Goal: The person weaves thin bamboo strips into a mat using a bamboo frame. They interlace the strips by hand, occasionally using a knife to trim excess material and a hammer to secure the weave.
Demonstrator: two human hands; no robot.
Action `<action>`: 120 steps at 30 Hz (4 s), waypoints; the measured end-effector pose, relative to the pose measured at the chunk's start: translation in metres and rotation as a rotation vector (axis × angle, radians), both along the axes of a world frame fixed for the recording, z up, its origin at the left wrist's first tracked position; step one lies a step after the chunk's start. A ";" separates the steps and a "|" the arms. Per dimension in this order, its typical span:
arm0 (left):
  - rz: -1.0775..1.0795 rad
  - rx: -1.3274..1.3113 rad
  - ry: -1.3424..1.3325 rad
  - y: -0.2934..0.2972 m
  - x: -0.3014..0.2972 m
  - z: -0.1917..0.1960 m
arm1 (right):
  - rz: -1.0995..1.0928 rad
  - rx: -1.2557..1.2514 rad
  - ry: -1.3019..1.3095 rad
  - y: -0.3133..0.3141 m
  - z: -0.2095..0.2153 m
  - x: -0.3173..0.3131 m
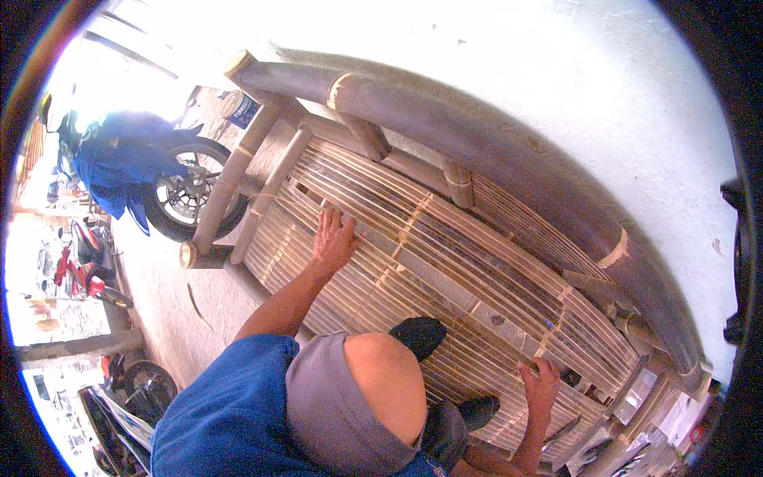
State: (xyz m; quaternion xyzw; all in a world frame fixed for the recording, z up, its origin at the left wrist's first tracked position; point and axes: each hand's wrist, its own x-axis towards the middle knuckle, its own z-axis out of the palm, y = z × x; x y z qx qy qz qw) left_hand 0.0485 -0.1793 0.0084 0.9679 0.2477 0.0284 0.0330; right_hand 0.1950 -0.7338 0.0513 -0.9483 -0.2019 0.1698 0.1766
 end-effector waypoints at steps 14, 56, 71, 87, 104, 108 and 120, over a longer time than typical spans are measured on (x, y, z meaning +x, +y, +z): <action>-0.132 -0.285 0.077 0.039 -0.009 0.006 | -0.056 0.060 -0.064 0.007 -0.010 0.007; -1.220 -0.419 0.100 -0.154 0.198 0.149 | -0.497 -0.026 -0.403 -0.196 -0.031 -0.002; -0.950 -0.361 0.474 -0.352 0.159 0.020 | -0.356 -0.067 -0.461 -0.265 -0.045 0.029; -0.748 -0.451 0.296 -0.351 0.139 0.012 | -0.350 -0.057 -0.356 -0.259 -0.057 0.045; -0.839 -0.453 0.180 -0.342 0.134 -0.005 | -0.384 0.006 -0.538 -0.252 -0.068 0.042; -0.786 -0.502 0.189 -0.345 0.137 -0.005 | -0.326 -0.025 -0.584 -0.254 -0.070 0.042; -0.598 -0.539 0.515 -0.355 0.147 0.008 | -0.416 -0.143 -0.534 -0.248 -0.076 0.038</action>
